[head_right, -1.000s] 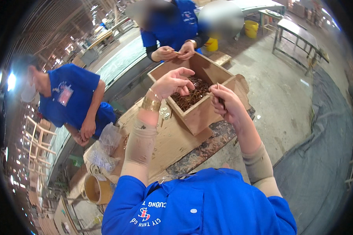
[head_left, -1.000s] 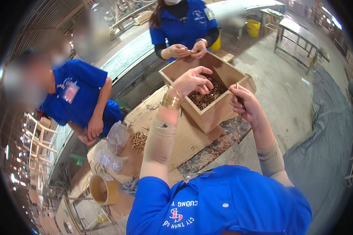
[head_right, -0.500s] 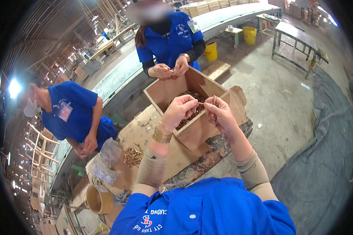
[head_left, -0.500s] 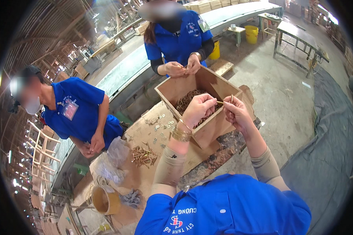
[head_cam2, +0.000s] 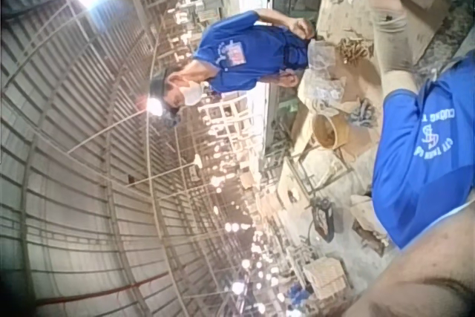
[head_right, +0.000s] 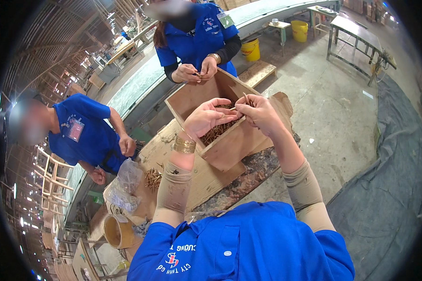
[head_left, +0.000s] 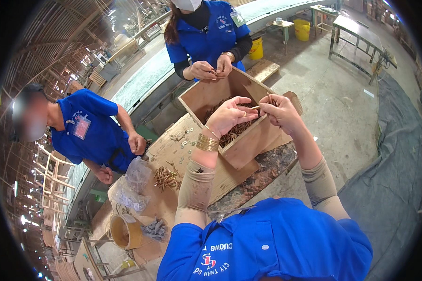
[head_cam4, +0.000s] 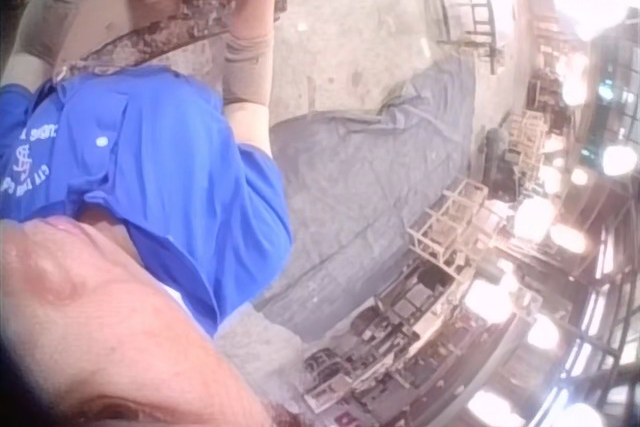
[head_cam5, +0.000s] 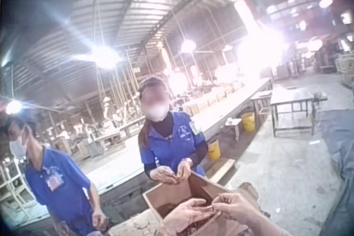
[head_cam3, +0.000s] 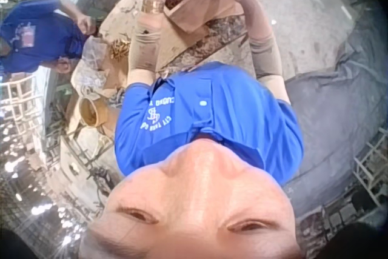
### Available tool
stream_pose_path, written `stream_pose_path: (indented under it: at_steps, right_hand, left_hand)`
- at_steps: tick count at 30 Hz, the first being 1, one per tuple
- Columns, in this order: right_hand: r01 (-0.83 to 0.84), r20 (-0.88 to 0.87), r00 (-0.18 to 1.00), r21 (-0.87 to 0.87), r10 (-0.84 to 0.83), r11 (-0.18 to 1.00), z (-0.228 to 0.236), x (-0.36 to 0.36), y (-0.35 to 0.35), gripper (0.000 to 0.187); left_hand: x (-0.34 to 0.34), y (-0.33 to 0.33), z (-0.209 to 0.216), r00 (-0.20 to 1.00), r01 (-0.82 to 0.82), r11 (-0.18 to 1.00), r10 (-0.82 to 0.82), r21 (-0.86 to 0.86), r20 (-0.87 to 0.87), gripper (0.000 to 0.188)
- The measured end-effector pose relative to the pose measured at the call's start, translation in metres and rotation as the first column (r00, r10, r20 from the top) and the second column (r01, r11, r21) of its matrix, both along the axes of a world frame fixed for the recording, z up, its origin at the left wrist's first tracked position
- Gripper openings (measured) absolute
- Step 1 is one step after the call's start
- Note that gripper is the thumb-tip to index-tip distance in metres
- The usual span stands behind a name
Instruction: The person picks small metal fasteners and washers from a wooden bin and table, then threads them together by hand. The assembled pieces are placed back into the bin. Coworkers perform similar actions nearby.
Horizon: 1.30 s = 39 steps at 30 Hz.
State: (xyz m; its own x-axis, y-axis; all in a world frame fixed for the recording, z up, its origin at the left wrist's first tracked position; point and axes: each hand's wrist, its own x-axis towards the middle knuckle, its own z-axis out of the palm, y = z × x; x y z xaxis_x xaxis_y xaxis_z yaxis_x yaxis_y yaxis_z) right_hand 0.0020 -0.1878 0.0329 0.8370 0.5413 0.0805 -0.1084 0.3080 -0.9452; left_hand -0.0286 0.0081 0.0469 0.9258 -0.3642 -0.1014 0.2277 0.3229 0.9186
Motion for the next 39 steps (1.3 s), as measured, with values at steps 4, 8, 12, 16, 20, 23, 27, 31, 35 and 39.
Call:
stream_pose_path:
  at_steps: [4, 8, 12, 16, 20, 23, 27, 31, 35, 39]
  right_hand:
    - [-0.018, -0.008, 1.0, -0.042, 0.018, 0.999, 0.006, 0.0, 0.001, 0.016]
    - [-0.052, -0.023, 0.998, -0.051, 0.051, 0.997, 0.001, 0.003, 0.002, 0.015]
    - [-0.089, -0.018, 0.996, -0.054, 0.089, 0.995, -0.004, 0.01, 0.006, 0.015]
    - [-0.051, 0.011, 0.999, -0.057, 0.052, 0.997, -0.007, 0.01, 0.011, 0.015]
    - [-0.045, 0.056, 0.997, -0.125, 0.053, 0.991, -0.002, 0.009, 0.013, 0.014]
    - [-0.018, 0.088, 0.995, -0.196, 0.036, 0.98, 0.003, 0.006, 0.014, 0.01]
    - [0.072, 0.281, 0.959, -0.129, -0.033, 0.989, -0.014, 0.01, 0.022, 0.011]
    - [0.126, 0.343, 0.938, -0.201, -0.051, 0.972, -0.017, 0.012, 0.022, 0.008]
    - [0.247, 0.394, 0.905, -0.182, -0.16, 0.952, -0.015, 0.006, 0.022, 0.011]
    - [0.243, 0.37, 0.912, -0.133, -0.18, 0.961, -0.031, 0.013, 0.024, 0.012]
  left_hand:
    - [-0.001, -0.001, -0.004, 1.0, -0.017, 0.995, 0.018, 0.097, -0.012, 0.041]
    - [0.001, -0.007, -0.004, 0.996, -0.061, 0.997, 0.064, 0.05, -0.056, 0.047]
    - [0.003, -0.006, -0.012, 0.999, -0.028, 1.0, 0.028, 0.0, 0.027, 0.055]
    - [0.003, -0.007, -0.006, 1.0, 0.012, 1.0, -0.012, -0.009, 0.027, 0.06]
    - [0.006, -0.01, -0.009, 1.0, 0.001, 0.998, -0.003, 0.068, 0.027, 0.063]
    - [0.009, -0.01, -0.014, 0.999, -0.034, 0.996, 0.031, 0.083, 0.043, 0.061]
    - [0.016, -0.013, -0.015, 0.994, -0.107, 0.981, 0.107, 0.163, 0.013, 0.045]
    - [0.018, -0.009, -0.017, 0.981, -0.182, 0.972, 0.189, 0.149, -0.032, 0.032]
    - [0.018, -0.007, -0.019, 0.979, -0.204, 0.977, 0.205, 0.061, -0.012, 0.033]
    - [0.022, -0.009, -0.022, 0.979, -0.202, 0.973, 0.204, 0.116, -0.008, 0.032]
